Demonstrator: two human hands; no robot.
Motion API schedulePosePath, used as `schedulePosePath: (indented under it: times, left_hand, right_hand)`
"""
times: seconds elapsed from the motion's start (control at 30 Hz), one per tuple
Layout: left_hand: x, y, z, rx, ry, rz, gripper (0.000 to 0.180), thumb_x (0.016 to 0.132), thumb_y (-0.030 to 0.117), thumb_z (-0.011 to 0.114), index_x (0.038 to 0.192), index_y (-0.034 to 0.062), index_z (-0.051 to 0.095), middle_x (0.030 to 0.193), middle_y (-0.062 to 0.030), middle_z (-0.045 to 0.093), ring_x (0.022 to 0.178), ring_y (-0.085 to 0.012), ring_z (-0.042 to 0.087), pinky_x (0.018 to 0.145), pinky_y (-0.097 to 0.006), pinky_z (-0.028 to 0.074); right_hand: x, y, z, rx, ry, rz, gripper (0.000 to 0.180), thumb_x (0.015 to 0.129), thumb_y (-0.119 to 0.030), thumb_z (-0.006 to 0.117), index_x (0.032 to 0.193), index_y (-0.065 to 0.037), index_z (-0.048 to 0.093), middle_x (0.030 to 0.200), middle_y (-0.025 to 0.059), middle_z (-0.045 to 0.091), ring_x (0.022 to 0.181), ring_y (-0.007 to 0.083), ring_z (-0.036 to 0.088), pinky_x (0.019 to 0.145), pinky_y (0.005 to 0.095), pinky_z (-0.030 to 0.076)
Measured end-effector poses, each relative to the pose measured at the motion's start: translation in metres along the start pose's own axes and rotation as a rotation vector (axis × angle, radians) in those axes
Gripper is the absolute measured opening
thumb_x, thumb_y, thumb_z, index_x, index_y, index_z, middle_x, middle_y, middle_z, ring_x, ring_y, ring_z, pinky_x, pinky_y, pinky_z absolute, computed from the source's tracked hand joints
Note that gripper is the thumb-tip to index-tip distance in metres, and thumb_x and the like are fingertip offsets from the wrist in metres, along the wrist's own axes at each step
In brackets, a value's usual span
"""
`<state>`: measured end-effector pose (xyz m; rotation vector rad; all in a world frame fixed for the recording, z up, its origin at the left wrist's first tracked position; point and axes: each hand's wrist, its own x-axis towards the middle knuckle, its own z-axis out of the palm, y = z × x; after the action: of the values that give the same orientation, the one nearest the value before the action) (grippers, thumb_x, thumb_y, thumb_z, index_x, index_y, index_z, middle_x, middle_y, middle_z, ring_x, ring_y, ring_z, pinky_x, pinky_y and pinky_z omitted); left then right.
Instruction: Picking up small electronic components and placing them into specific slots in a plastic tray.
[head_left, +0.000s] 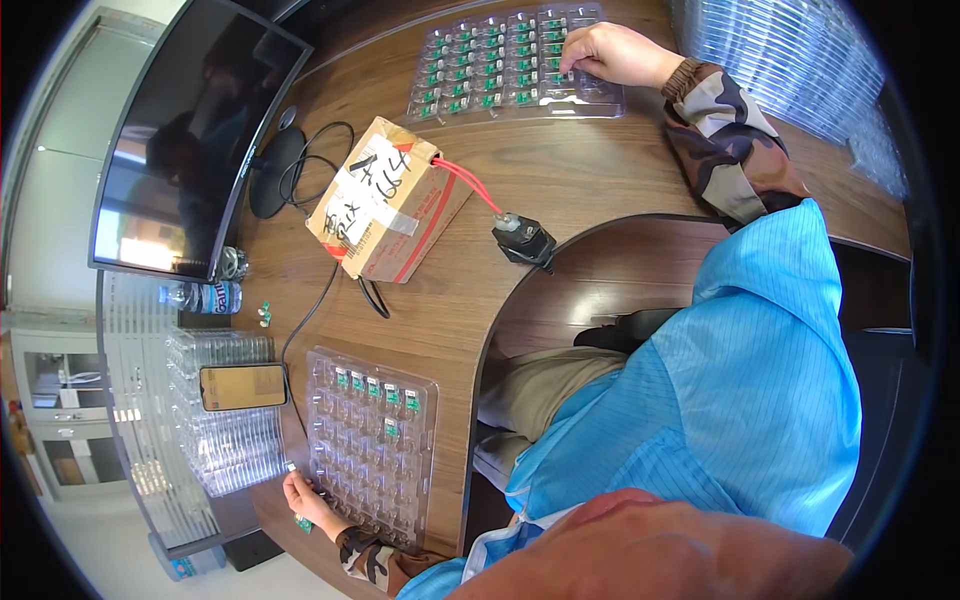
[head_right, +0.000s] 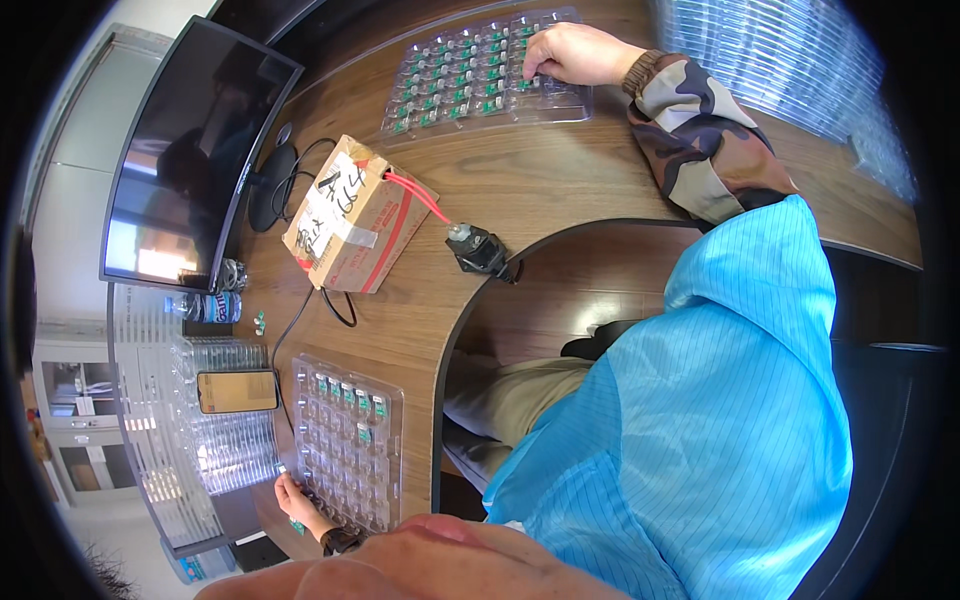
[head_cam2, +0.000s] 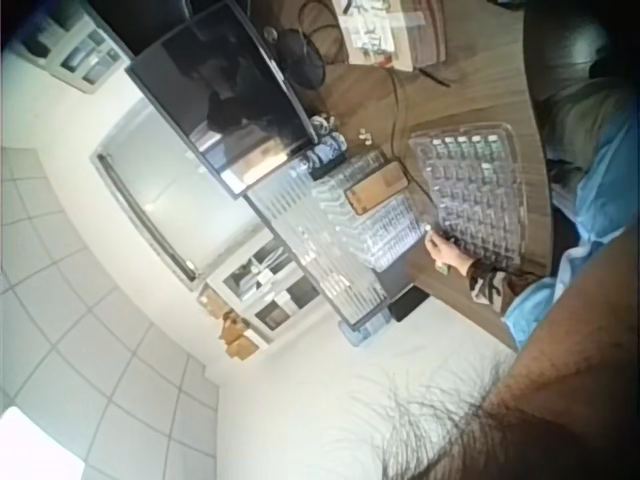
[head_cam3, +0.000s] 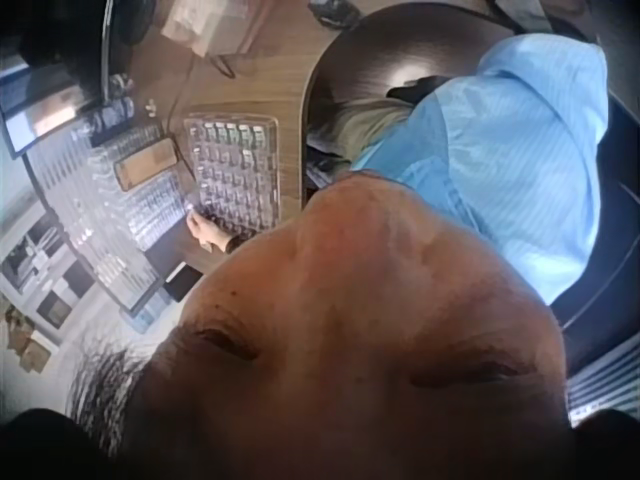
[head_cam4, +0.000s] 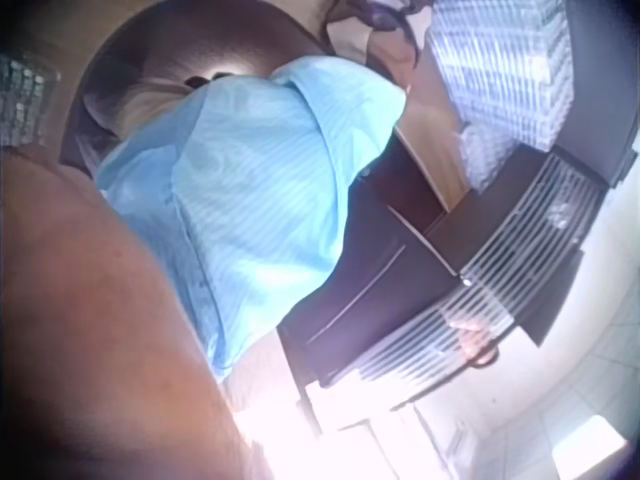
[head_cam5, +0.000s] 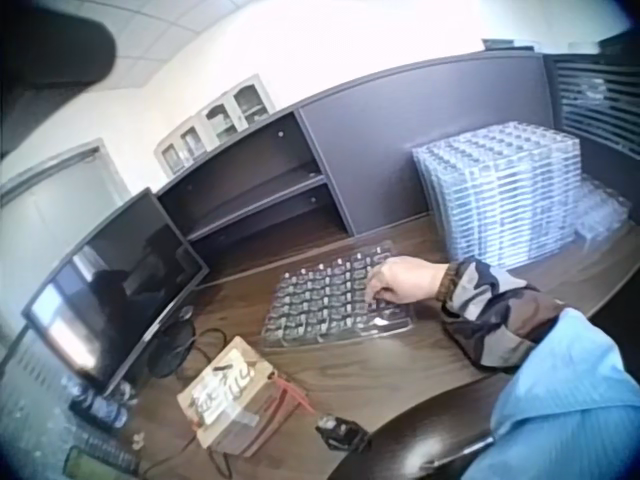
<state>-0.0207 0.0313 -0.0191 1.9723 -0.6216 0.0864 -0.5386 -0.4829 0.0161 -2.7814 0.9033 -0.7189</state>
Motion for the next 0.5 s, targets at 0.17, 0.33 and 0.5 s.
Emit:
schedulePosePath:
  times: [0.17, 0.33, 0.5]
  left_hand:
    - [0.005, -0.003, 0.002, 0.029, 0.001, 0.018, 0.016, 0.084, 0.018, 0.053, 0.072, 0.0063, 0.053, 0.058, 0.0051, 0.041, 0.053, -0.0035, 0.035, 0.047, -0.018, 0.027]
    - [0.005, -0.001, 0.002, 0.029, -0.003, 0.009, 0.015, 0.083, 0.017, 0.053, 0.073, 0.0062, 0.053, 0.058, 0.0051, 0.041, 0.053, -0.0036, 0.035, 0.048, -0.018, 0.027]
    - [-0.002, -0.010, -0.005, 0.047, 0.002, 0.009, 0.013, 0.084, 0.014, 0.052, 0.075, 0.0047, 0.053, 0.059, 0.0046, 0.042, 0.053, -0.0033, 0.035, 0.047, -0.018, 0.027]
  right_hand:
    - [0.001, 0.001, 0.006, 0.009, 0.014, 0.008, 0.015, 0.074, -0.006, 0.053, 0.086, -0.007, 0.062, 0.083, 0.0063, 0.059, 0.080, 0.0261, 0.057, 0.070, 0.0343, 0.046]
    - [0.001, 0.003, 0.009, -0.160, 0.336, 0.008, 0.017, 0.076, -0.010, 0.051, 0.091, -0.007, 0.059, 0.091, 0.0059, 0.058, 0.081, 0.0262, 0.057, 0.070, 0.0347, 0.046]
    - [0.008, -0.008, 0.011, -0.083, 0.428, 0.000, 0.014, 0.078, -0.004, 0.052, 0.090, -0.004, 0.057, 0.094, 0.0079, 0.057, 0.083, 0.0262, 0.056, 0.072, 0.0303, 0.046]
